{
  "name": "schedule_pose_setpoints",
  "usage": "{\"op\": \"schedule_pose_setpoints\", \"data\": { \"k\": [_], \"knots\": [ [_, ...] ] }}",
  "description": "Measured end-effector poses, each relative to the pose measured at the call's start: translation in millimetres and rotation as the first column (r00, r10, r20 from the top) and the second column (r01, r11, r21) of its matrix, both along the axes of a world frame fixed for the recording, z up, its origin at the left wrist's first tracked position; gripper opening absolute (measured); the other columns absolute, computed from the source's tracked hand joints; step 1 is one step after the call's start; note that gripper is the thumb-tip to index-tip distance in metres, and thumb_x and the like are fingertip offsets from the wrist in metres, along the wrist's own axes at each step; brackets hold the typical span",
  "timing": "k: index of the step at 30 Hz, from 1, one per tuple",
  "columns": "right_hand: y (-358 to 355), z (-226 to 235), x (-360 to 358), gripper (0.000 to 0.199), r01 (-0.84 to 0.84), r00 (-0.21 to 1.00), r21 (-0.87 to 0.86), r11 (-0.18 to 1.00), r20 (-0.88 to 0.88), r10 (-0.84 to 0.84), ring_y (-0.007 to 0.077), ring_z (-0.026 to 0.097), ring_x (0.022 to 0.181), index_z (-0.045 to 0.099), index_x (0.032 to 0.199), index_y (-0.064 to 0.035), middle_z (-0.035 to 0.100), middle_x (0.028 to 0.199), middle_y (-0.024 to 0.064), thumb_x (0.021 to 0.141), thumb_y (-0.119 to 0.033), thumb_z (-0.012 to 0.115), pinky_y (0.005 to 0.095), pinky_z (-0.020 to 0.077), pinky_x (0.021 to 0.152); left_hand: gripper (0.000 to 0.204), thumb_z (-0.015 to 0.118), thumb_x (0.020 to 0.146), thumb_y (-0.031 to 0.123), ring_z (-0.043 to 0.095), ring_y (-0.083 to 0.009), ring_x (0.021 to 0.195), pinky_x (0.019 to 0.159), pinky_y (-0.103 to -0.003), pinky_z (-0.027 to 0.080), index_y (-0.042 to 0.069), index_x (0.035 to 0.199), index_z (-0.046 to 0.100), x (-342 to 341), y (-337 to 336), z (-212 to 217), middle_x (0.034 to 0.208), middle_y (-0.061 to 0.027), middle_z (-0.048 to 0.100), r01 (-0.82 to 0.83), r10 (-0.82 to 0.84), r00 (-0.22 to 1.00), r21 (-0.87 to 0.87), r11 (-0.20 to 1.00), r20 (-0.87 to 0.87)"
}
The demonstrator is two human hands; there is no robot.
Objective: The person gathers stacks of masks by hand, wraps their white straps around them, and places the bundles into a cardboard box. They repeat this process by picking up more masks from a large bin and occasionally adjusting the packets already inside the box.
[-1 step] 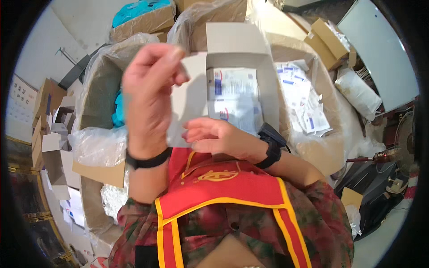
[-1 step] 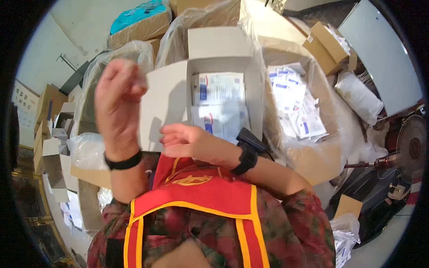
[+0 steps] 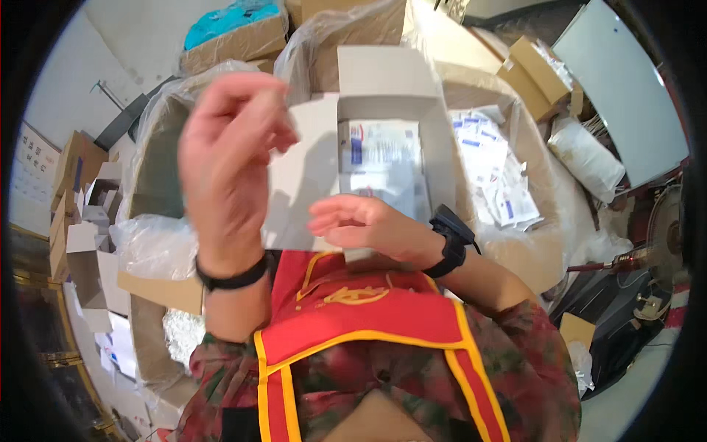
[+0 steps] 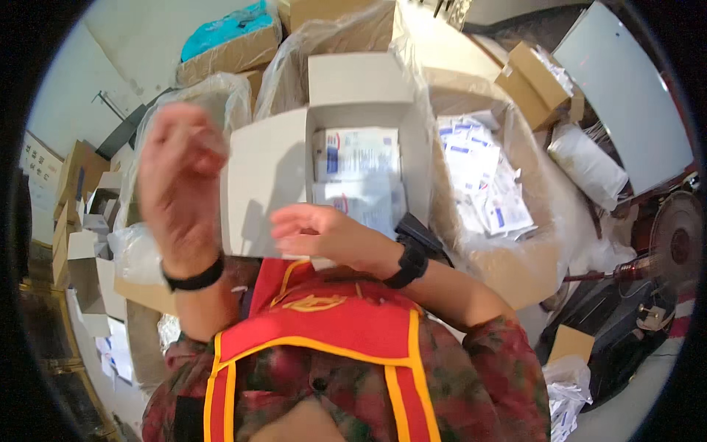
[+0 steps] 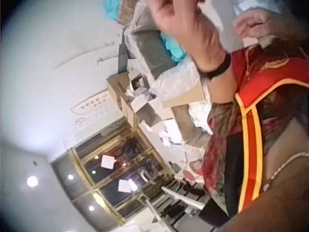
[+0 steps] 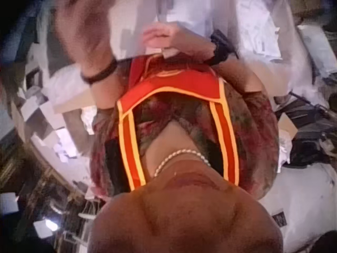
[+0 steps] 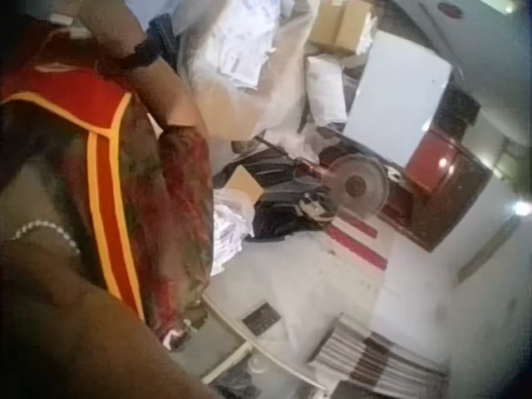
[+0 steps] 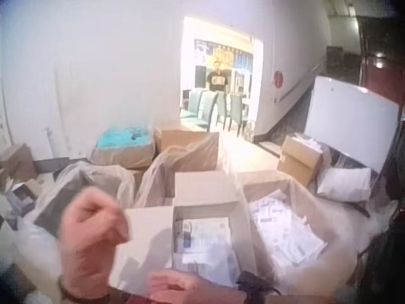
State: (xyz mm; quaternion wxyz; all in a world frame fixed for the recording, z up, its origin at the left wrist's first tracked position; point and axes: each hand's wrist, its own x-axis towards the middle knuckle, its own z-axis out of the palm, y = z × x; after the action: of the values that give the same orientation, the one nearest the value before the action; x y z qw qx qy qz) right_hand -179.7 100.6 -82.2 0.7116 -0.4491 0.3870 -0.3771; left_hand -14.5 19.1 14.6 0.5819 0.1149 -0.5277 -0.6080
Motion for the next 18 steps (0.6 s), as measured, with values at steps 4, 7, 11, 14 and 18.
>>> {"op": "schedule_pose_setpoints", "data": {
  "k": [4,7,11,14,18],
  "knots": [
    [-9,4,-45,0.035,0.131,0.988,-0.080,0.988,-0.076,-0.138,0.0150,0.061,0.102,0.054,0.120,0.0007,0.064,0.108,0.0099,0.089,-0.014,0.062,0.0283,0.0476,0.089,0.071,0.060,0.088,0.042,0.053,-0.0273,0.111,0.078,-0.030,0.044,0.006,0.143,0.033,38,15,54,0.141,-0.0277,0.038,-0.128,0.166,0.985,-0.858,0.498,-0.051],
    [-14,1,-48,0.028,0.152,0.985,-0.077,0.985,-0.074,-0.157,0.0138,0.063,0.093,0.058,0.112,0.0002,0.066,0.099,0.0082,0.090,-0.016,0.063,0.0278,0.0497,0.084,0.063,0.061,0.087,0.026,0.048,-0.0309,0.120,0.087,-0.038,0.044,0.004,0.141,0.037,53,29,71,0.140,-0.0309,0.037,-0.128,0.129,0.989,-0.876,0.465,-0.076],
    [-10,-2,-37,0.022,0.135,0.988,-0.070,0.988,-0.067,-0.139,0.0133,0.063,0.090,0.061,0.108,-0.0021,0.066,0.095,0.0064,0.091,-0.016,0.062,0.0266,0.0505,0.082,0.062,0.061,0.087,0.025,0.048,-0.0307,0.119,0.087,-0.038,0.044,0.004,0.140,0.037,47,25,66,0.139,-0.0305,0.038,-0.163,0.121,0.985,-0.857,0.489,-0.119],
    [-12,-8,-33,0.020,0.062,0.996,-0.115,0.991,-0.060,-0.069,0.0124,0.063,0.089,0.061,0.109,-0.0020,0.065,0.095,0.0056,0.093,-0.014,0.060,0.0246,0.0507,0.080,0.061,0.060,0.087,0.024,0.049,-0.0306,0.118,0.087,-0.038,0.044,0.004,0.139,0.038,45,22,67,0.138,-0.0302,0.039,-0.182,0.129,0.982,-0.849,0.497,-0.134],
    [-13,-8,-31,0.022,-0.002,0.989,-0.166,0.986,-0.148,-0.023,0.0107,0.062,0.089,0.060,0.110,0.0010,0.065,0.095,0.0047,0.093,-0.014,0.059,0.0239,0.0500,0.080,0.060,0.060,0.086,0.023,0.049,-0.0304,0.118,0.087,-0.038,0.045,0.004,0.139,0.038,40,6,75,0.137,-0.0297,0.040,-0.226,0.142,0.973,-0.864,0.450,-0.181]
  ]
}}
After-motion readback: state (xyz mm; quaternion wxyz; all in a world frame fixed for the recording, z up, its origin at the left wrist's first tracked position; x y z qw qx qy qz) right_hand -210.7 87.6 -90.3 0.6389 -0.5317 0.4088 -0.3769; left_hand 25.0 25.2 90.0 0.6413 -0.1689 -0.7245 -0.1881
